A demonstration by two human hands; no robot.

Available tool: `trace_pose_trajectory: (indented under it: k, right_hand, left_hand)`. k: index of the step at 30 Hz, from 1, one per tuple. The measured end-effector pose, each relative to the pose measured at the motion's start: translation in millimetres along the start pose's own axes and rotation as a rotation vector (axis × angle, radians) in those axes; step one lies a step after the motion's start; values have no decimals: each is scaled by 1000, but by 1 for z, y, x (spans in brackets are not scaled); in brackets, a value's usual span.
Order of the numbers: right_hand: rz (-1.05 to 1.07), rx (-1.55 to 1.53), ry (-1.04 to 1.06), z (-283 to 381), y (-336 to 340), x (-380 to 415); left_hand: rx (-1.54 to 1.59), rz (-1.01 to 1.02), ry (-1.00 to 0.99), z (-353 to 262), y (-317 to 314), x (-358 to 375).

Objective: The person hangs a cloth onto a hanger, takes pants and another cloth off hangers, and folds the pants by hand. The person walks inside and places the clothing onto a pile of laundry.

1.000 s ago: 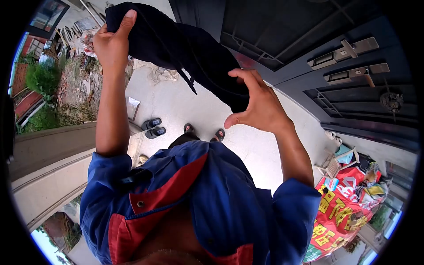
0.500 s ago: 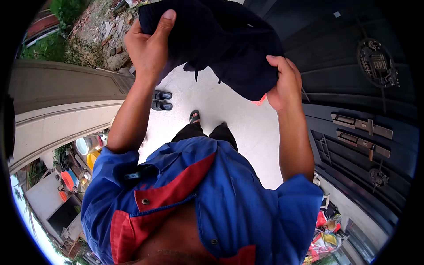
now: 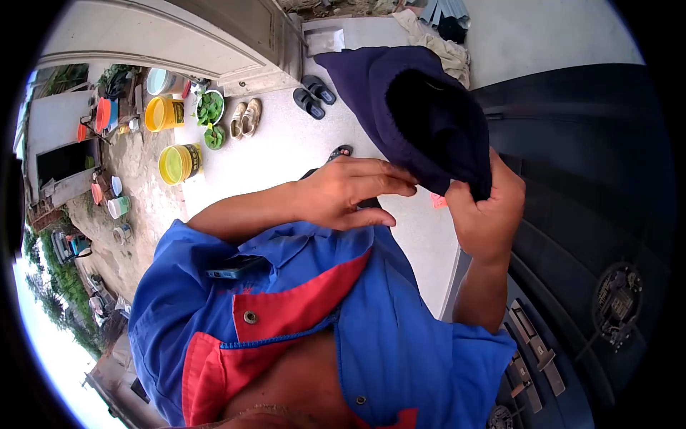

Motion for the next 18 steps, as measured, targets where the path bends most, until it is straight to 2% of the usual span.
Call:
trace_pose_trajectory:
  k: [2,4,6,7,8,10,11,13,14,15,16,18]
  right_hand:
    - [-20,29,286,33,10,-6]
    - [-36,6,353,49,18,-16]
    - [129,-280,567,65,16,-27]
    - [171,-219,604,75,13,-34]
    - [190,-217,617,90,6,-38]
    - [7,-14,505,114,-4,-44]
    - [-7,76,490,123,-10,-49]
    - [22,138,546,137,-24,-58]
    - [24,204,591,143,-25,-63]
    - [155,344,614,145,-25,-68]
    - [173,349,616,150,-32,-72]
    - [33,407,431,155,-37,-87]
  left_hand:
    - [-326,-299,96,19,55,33]
    - [-404,-412,375,53,71,67]
    - [-452,-334,478,85,55,85]
    - [-449,-294,469,98,42,86]
    - [-463,-308,429,107,31,86]
    - [-347,-349,303,116,12,75]
    - [-272,-310,321,120,1,67]
    - [-190,-297,343,126,-8,60]
    - [-9,-260,325,129,-15,58]
    - [176,-219,300,131,-19,59]
    - [162,-237,231,126,-11,62]
    - [234,-223,219,133,3,73]
Point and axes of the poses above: each hand's wrist, its own x-axis away from the middle knuckle, its own y-axis out of the back of the hand, z = x × y, the point moved 8 cm from there along -x, towards the middle knuckle, and after that the axes turned 2 degrees about y, right-handed, at the moved point
